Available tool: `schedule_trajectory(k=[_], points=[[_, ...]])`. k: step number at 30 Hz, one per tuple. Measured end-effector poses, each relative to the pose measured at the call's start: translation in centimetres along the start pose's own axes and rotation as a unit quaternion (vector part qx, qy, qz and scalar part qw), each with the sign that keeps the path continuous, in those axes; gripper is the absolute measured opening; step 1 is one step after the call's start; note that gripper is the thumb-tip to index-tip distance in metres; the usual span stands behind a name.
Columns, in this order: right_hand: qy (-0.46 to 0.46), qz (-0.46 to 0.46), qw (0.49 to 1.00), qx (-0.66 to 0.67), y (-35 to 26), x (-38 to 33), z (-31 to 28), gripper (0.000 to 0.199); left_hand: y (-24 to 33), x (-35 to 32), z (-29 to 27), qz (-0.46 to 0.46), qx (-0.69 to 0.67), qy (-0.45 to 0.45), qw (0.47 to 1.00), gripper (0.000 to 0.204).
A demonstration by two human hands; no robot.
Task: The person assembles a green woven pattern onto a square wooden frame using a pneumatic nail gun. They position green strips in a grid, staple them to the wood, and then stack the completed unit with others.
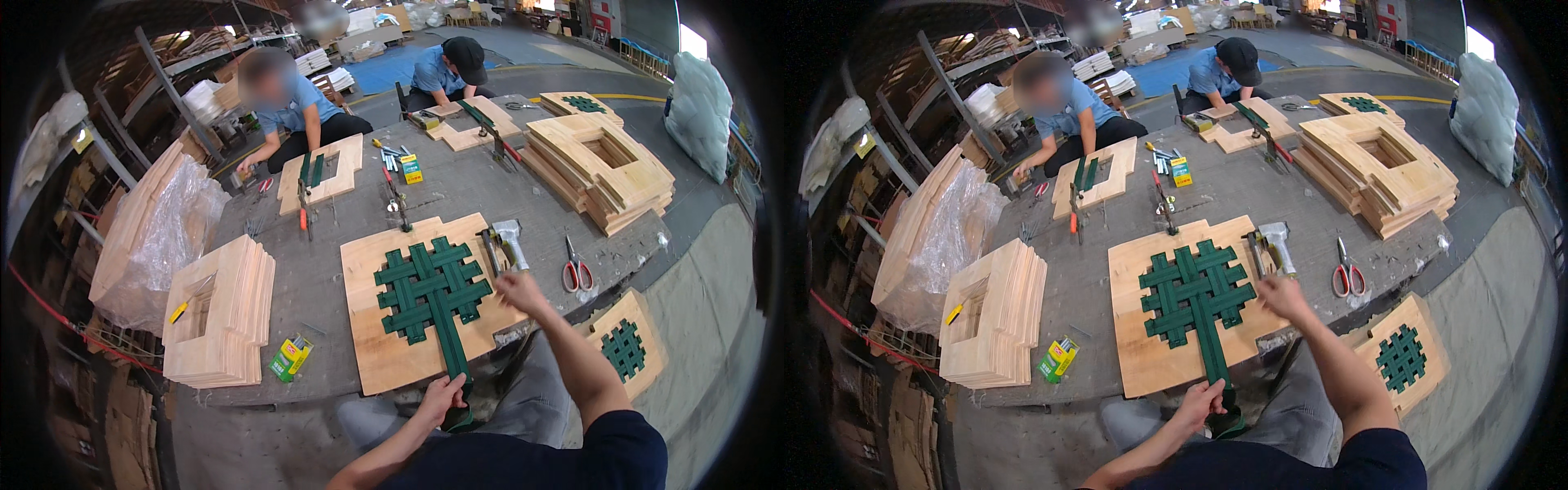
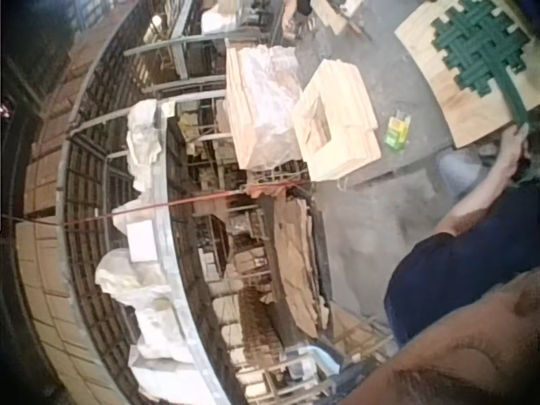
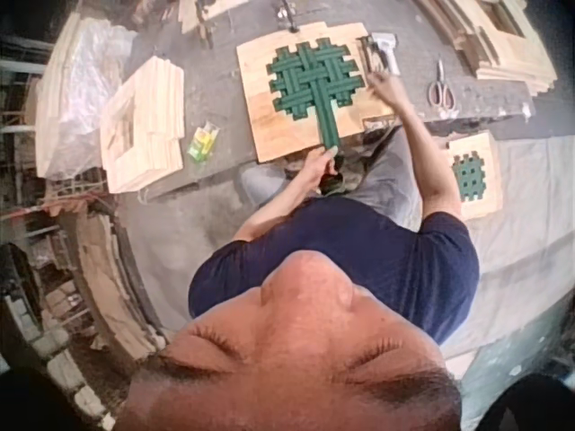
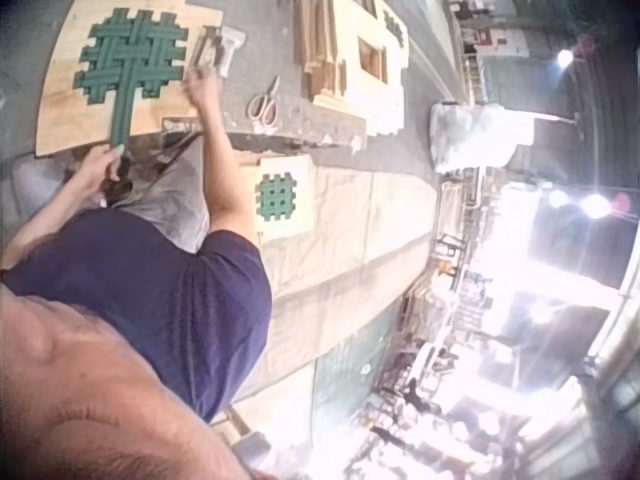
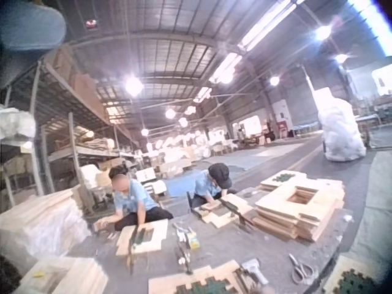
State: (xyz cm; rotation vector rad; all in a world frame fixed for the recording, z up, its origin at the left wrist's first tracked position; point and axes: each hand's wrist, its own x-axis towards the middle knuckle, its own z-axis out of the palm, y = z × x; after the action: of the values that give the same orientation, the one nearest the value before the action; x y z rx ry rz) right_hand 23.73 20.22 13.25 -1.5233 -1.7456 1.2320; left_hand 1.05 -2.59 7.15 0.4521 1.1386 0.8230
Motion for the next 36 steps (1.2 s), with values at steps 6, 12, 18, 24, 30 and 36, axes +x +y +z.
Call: schedule_trajectory(k=[6,12,18,24,30,36], points=[[-0.246,0.284,0.8,0.468,-1.7,-8.2,11.4,0.044,-1.3,-5.2,2.8,-0.03,-0.015,-0.132,0.991,0.034],[-0.156,0.258,0.838,0.455,-2.5,-9.9,13.9,0.032,2.6,-6.8,-1.1,0.216,0.521,0.053,0.824,0.028],[-0.079,0.244,0.9,0.352,-2.1,-14.4,15.3,0.032,7.2,-2.7,-0.7,0.393,0.719,0.096,0.566,0.095],[-0.075,0.189,0.932,0.301,-0.2,-19.2,15.9,0.038,7.1,0.8,-1.7,0.439,0.72,0.027,0.536,0.097],[-0.071,0.162,0.947,0.267,0.6,-21.5,15.4,0.037,6.6,1.7,-1.9,0.506,0.697,0.027,0.507,0.072],[-0.086,0.184,0.942,0.266,0.5,-22.6,15.0,0.036,6.0,2.0,-2.6,0.522,0.71,0.005,0.472,0.06]])
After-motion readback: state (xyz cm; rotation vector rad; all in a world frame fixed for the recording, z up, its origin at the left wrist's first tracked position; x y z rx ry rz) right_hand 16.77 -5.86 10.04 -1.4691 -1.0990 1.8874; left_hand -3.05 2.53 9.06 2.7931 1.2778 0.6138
